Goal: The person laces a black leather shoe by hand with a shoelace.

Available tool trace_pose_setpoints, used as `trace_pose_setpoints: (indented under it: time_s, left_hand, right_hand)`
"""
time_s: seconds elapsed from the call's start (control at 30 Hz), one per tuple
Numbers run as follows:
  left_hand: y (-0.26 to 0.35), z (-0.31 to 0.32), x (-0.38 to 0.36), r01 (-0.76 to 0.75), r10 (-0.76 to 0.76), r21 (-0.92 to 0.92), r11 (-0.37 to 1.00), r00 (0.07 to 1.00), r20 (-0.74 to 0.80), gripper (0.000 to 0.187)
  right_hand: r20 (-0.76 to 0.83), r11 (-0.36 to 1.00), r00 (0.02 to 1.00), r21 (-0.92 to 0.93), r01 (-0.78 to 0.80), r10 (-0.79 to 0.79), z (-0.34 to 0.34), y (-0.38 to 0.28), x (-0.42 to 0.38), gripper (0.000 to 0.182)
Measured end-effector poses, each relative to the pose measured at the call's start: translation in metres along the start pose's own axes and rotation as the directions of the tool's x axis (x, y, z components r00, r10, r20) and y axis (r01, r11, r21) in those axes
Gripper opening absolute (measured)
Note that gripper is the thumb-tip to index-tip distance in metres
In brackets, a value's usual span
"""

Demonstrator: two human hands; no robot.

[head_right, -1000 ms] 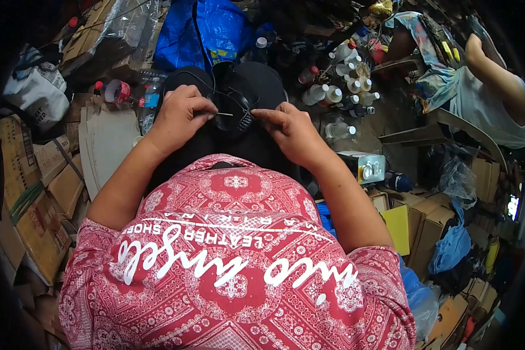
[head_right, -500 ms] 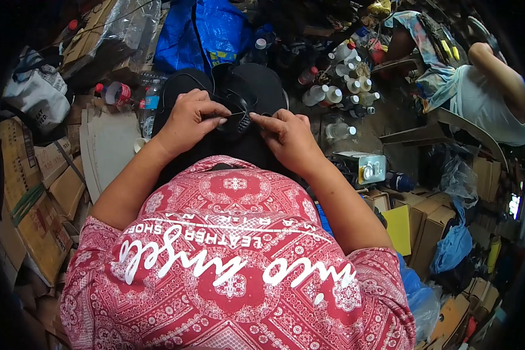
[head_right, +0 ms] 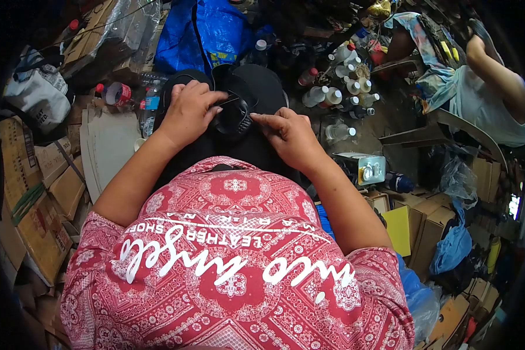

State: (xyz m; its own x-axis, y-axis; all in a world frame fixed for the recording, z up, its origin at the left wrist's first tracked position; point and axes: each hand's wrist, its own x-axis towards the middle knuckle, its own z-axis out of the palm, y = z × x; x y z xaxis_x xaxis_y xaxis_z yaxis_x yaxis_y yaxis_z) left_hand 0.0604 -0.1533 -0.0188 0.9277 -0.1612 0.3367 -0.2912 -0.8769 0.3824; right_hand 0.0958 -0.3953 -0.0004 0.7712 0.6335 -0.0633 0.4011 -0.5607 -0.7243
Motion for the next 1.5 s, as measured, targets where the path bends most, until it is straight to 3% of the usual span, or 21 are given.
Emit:
trace_pose_setpoints:
  time_s: [0.07, 0.23, 0.3, 0.37, 0.4, 0.5, 0.57, 0.6, 0.63, 0.67, 0.8, 0.87, 0.97, 1.3, 1.37, 1.5]
  left_hand:
    - [-0.006, -0.007, -0.001, -0.018, 0.015, 0.027, 0.999, 0.99, 0.139, 0.011]
    - [-0.023, -0.037, -0.005, 0.079, -0.087, 0.117, 0.99, 0.994, 0.061, 0.01]
    - [-0.018, -0.046, -0.009, 0.123, -0.123, 0.053, 0.991, 0.992, 0.005, 0.014]
    - [-0.008, -0.04, -0.014, 0.036, -0.027, -0.136, 0.99, 0.998, 0.065, 0.018]
    - [-0.001, -0.036, -0.016, 0.025, -0.013, -0.143, 0.989, 0.996, 0.088, 0.017]
    - [0.007, -0.02, -0.014, 0.005, 0.004, -0.127, 0.992, 0.998, 0.066, 0.017]
    - [0.006, -0.012, -0.008, -0.004, 0.006, -0.104, 0.995, 1.0, 0.02, 0.017]
    - [0.004, -0.009, -0.003, 0.018, -0.007, -0.25, 0.968, 0.999, 0.044, 0.017]
    - [0.003, -0.007, 0.0, 0.043, -0.016, -0.39, 0.92, 0.997, 0.072, 0.018]
    - [0.0, -0.005, 0.003, 0.042, -0.015, -0.391, 0.92, 0.997, 0.072, 0.018]
    - [-0.009, 0.003, 0.005, 0.035, 0.021, -0.434, 0.9, 0.992, 0.122, 0.022]
    - [-0.011, 0.005, 0.004, 0.041, 0.02, -0.436, 0.899, 0.991, 0.132, 0.023]
    - [-0.012, 0.004, 0.004, 0.092, -0.018, -0.423, 0.901, 0.984, 0.174, 0.016]
    - [-0.01, 0.006, 0.006, 0.065, 0.014, -0.387, 0.92, 0.98, 0.197, 0.015]
    - [-0.009, 0.007, 0.007, 0.072, 0.01, -0.386, 0.92, 0.978, 0.208, 0.016]
    - [-0.012, 0.011, 0.015, 0.097, 0.033, -0.466, 0.88, 0.964, 0.265, 0.017]
  right_hand:
    - [0.004, 1.0, 1.0, -0.015, -0.02, 0.02, 0.001, 0.001, -0.002, 0.032]
    - [-0.024, 0.976, 0.995, -0.198, 0.089, -0.096, 0.003, -0.005, -0.006, 0.034]
    - [-0.042, 0.952, 0.988, -0.277, 0.13, -0.147, 0.005, -0.007, -0.008, 0.035]
    - [-0.052, 0.945, 0.986, -0.3, 0.133, -0.156, 0.007, -0.007, -0.008, 0.036]
    - [-0.051, 0.944, 0.986, -0.301, 0.135, -0.157, 0.006, -0.007, -0.007, 0.036]
    - [-0.044, 0.972, 0.994, -0.218, 0.09, -0.102, 0.003, -0.006, -0.006, 0.034]
    - [0.022, 0.999, 1.0, -0.033, -0.019, 0.019, 0.001, 0.002, -0.001, 0.038]
    - [0.021, 0.999, 1.0, -0.035, -0.02, 0.02, -0.001, 0.004, 0.001, 0.038]
    - [0.043, 0.996, 0.999, 0.083, -0.035, 0.032, -0.004, 0.007, 0.003, 0.039]
    - [0.066, 0.978, 0.997, 0.2, -0.052, 0.039, -0.006, 0.009, 0.006, 0.041]
    - [0.13, 0.976, 0.991, 0.211, -0.056, 0.029, -0.013, 0.018, 0.02, 0.049]
    - [0.186, 0.98, 0.982, 0.19, -0.063, 0.027, -0.016, 0.019, 0.025, 0.03]
    - [0.208, 0.982, 0.978, 0.187, -0.04, 0.0, -0.017, 0.025, 0.03, 0.028]
    - [0.253, 0.974, 0.967, 0.208, -0.092, 0.037, -0.021, 0.02, 0.034, 0.028]
    - [0.302, 0.949, 0.953, 0.289, -0.129, 0.038, -0.022, 0.023, 0.034, 0.029]
    - [0.327, 0.936, 0.945, 0.323, -0.137, 0.025, -0.02, 0.033, 0.038, 0.031]
